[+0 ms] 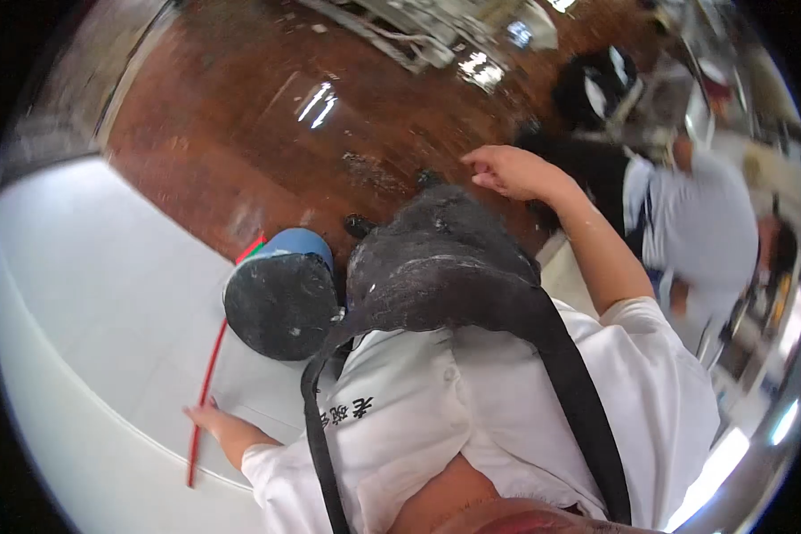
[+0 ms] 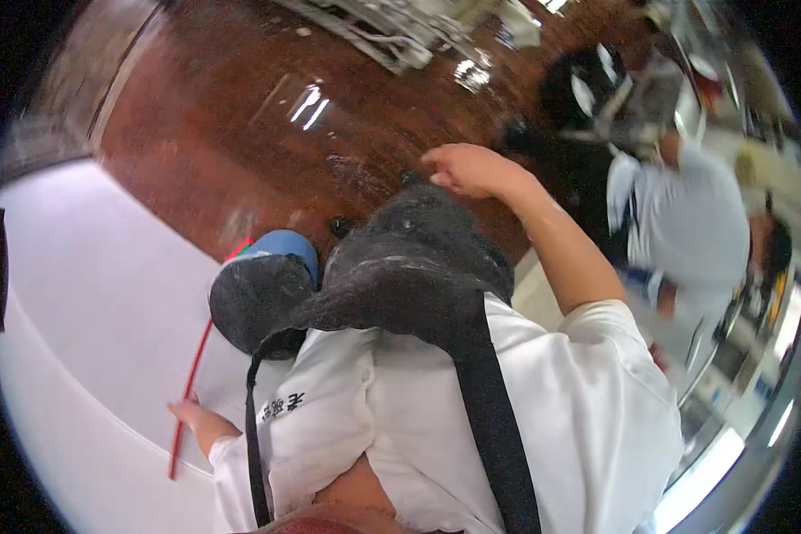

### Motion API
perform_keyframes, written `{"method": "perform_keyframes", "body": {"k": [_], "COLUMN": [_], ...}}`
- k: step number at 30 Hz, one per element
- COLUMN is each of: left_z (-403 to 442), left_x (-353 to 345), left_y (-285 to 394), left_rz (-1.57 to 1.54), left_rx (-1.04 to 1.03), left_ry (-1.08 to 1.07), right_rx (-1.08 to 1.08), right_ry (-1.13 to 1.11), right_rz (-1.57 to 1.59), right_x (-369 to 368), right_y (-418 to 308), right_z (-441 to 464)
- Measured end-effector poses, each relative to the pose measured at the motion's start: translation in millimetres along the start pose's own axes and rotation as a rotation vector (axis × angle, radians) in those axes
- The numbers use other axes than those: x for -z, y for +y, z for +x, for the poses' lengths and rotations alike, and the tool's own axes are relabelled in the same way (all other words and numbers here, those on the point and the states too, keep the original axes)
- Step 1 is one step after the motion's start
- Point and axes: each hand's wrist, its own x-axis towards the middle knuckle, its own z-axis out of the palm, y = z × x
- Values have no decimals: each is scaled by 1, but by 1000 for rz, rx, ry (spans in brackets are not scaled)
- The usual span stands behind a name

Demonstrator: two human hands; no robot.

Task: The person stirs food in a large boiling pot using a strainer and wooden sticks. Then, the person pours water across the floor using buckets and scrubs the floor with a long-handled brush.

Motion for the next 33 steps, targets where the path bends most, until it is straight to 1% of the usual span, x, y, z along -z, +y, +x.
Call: {"method": "perform_keyframes", "body": {"k": [2,4,6,8,10,12,14,15,16,17,18,19,20,21,22,23,24,26,29,30,32,33], "left_z": [46,67,79,94,100,102,97,47,50,15,-30,-29,-79,-121,-141,-169,-177,-179,-181,-198,-250,-276], "left_x": [17,15,-6,-37,-87,-154,-247,-291,-334,-370,-400,-442,-450,-444,-444,-446,-442,-440,-434,-438,-423,-418], "left_y": [3,-1,-7,-11,-13,-9,5,21,27,28,32,42,26,19,12,8,2,-25,-89,-111,-160,-177], "left_rz": [-77,-105,-56,-1,61,107,144,145,254,175,295,569,412,676,807,949,992,1011,975,938,829,861], "left_rx": [49,71,82,76,37,-40,-220,-292,-513,-661,-778,-859,-1028,-1060,-1178,-1287,-1316,-1247,-1044,-1006,-966,-929], "left_ry": [34,41,13,-33,-94,-180,-322,-339,-492,-636,-703,-862,-1036,-911,-1029,-1124,-1146,-1195,-1300,-1347,-1464,-1551], "right_rx": [-66,-107,-204,-289,-361,-398,-427,-460,-490,-517,-541,-546,-566,-568,-554,-557,-554,-584,-639,-592,-496,-466], "right_ry": [55,107,119,143,185,254,341,405,456,505,555,601,651,686,714,721,727,697,547,581,632,668], "right_rz": [80,161,183,229,282,278,305,326,353,385,416,397,395,396,401,463,515,622,636,658,714,705], "right_x": [-25,-68,-98,-116,-131,-142,-152,-159,-165,-168,-173,-181,-192,-204,-217,-227,-241,-270,-296,-285,-278,-258], "right_y": [-5,-7,-13,-16,-11,-16,-16,-14,-20,-24,-27,-29,-29,-35,-40,-28,-22,-8,-1,4,-6,-13], "right_z": [-35,-58,-83,-107,-127,-147,-172,-189,-202,-221,-238,-251,-271,-284,-293,-307,-320,-333,-331,-319,-296,-277]}}
